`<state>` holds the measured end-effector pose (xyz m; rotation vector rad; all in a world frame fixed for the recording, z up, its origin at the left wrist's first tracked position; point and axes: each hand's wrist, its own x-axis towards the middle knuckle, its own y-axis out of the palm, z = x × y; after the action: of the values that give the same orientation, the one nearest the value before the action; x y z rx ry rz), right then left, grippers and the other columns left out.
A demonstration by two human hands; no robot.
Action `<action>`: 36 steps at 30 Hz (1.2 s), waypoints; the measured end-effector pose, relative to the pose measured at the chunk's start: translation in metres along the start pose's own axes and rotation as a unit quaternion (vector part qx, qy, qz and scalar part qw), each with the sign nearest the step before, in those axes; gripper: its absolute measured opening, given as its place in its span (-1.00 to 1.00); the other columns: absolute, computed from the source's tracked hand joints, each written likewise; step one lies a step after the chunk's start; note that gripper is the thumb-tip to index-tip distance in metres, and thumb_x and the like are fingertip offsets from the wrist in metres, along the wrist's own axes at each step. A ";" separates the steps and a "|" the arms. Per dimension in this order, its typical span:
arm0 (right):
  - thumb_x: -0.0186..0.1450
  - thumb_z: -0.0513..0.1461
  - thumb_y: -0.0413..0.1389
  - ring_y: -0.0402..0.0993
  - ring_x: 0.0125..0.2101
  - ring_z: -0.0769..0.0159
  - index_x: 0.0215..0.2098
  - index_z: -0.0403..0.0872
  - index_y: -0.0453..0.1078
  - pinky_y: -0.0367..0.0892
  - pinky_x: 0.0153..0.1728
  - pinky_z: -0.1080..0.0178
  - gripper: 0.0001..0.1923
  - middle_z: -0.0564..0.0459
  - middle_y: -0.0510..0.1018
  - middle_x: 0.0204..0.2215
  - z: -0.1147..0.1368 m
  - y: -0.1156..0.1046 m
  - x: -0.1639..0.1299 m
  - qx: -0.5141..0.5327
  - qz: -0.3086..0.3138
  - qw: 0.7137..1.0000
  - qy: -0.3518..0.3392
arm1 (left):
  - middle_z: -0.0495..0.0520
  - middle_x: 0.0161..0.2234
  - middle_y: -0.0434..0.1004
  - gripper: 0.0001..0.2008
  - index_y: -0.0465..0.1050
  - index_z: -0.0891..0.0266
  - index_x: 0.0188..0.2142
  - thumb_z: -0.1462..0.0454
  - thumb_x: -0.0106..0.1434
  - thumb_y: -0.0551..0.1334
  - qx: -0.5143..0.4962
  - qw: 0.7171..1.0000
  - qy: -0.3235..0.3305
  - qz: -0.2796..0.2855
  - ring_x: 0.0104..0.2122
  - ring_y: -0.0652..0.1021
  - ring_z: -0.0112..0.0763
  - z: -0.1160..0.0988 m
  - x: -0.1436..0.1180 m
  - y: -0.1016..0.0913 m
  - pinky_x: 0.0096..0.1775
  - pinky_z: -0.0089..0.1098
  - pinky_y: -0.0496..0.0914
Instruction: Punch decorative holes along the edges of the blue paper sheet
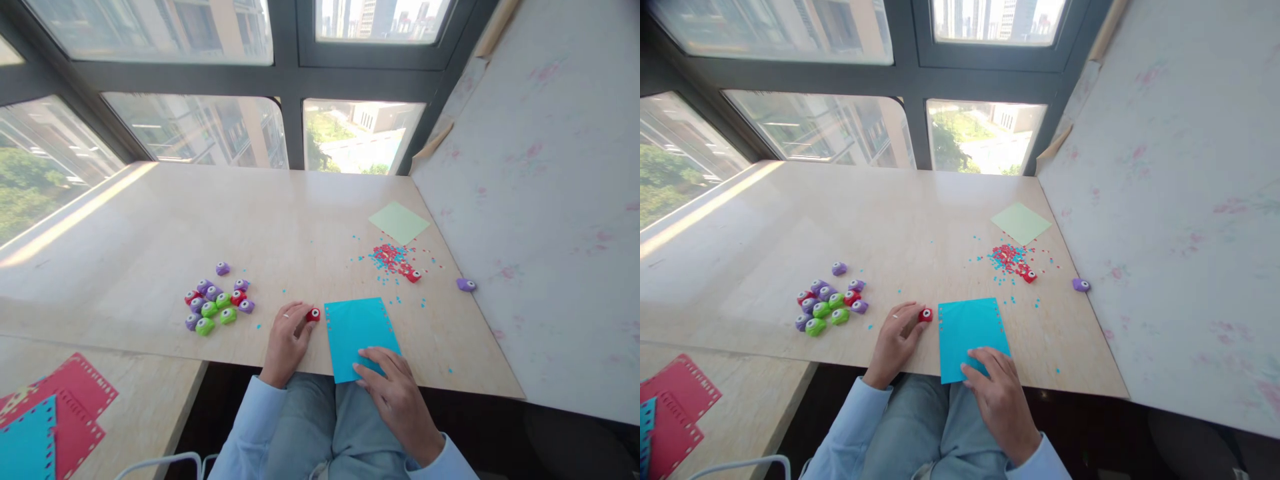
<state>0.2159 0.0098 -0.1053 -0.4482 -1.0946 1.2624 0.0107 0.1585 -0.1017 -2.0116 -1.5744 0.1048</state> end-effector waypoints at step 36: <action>0.36 -0.33 0.09 0.51 0.00 0.14 -0.04 0.13 0.54 0.46 -0.02 -0.01 -0.68 -0.03 0.61 -0.04 0.020 0.026 0.023 0.105 -0.116 0.984 0.084 | 0.12 -0.11 0.61 -0.77 0.56 0.11 -0.08 0.27 0.29 0.22 0.038 0.999 0.023 0.016 -0.07 0.52 -0.18 -0.002 -0.003 0.000 0.01 -0.13 0.38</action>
<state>0.1834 0.0335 -0.1073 -0.2539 -0.8346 1.0986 0.0106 0.1552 -0.1009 -1.9679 -1.4878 0.1291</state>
